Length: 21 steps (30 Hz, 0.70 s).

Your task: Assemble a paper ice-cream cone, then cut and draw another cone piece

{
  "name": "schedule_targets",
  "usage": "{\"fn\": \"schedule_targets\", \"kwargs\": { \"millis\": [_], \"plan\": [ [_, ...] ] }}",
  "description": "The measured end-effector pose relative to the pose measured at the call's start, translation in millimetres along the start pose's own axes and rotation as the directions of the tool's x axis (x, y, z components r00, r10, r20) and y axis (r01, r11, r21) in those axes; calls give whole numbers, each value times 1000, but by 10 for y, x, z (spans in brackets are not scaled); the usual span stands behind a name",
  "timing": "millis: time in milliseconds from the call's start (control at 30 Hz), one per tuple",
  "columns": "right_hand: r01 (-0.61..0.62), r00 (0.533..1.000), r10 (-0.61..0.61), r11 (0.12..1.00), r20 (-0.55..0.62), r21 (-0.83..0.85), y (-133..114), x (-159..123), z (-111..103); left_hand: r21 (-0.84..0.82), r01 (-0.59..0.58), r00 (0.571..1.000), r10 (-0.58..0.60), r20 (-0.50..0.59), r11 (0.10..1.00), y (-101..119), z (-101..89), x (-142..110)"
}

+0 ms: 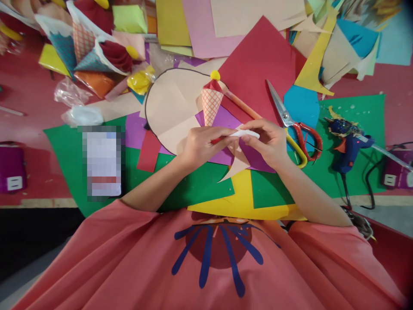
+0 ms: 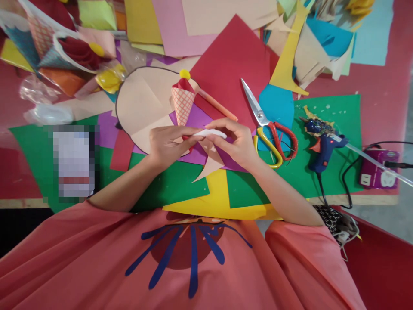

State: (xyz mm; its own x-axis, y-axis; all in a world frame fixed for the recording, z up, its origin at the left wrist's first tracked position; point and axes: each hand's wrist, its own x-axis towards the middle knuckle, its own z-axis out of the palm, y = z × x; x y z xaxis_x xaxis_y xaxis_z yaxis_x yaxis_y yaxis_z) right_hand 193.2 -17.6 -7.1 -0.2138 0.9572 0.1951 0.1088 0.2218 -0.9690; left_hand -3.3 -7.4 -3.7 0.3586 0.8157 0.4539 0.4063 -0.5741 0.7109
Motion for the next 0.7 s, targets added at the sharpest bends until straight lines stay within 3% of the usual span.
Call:
{"fn": "schedule_targets", "kwargs": {
  "millis": [200, 533, 700],
  "plan": [
    [-90, 995, 91, 996, -45, 11, -64, 1, 12, -35, -57, 998, 57, 7, 998, -24, -1, -10],
    [-116, 993, 116, 991, 15, 73, -57, 0, 33, 103, -111, 994, 111, 0, 989, -42, 7, -15],
    [-81, 997, 81, 996, 10, 37, -56, -2, 32, 53, -150, 988, 152, -37, 987, -26, 5, 7]
  ]
}}
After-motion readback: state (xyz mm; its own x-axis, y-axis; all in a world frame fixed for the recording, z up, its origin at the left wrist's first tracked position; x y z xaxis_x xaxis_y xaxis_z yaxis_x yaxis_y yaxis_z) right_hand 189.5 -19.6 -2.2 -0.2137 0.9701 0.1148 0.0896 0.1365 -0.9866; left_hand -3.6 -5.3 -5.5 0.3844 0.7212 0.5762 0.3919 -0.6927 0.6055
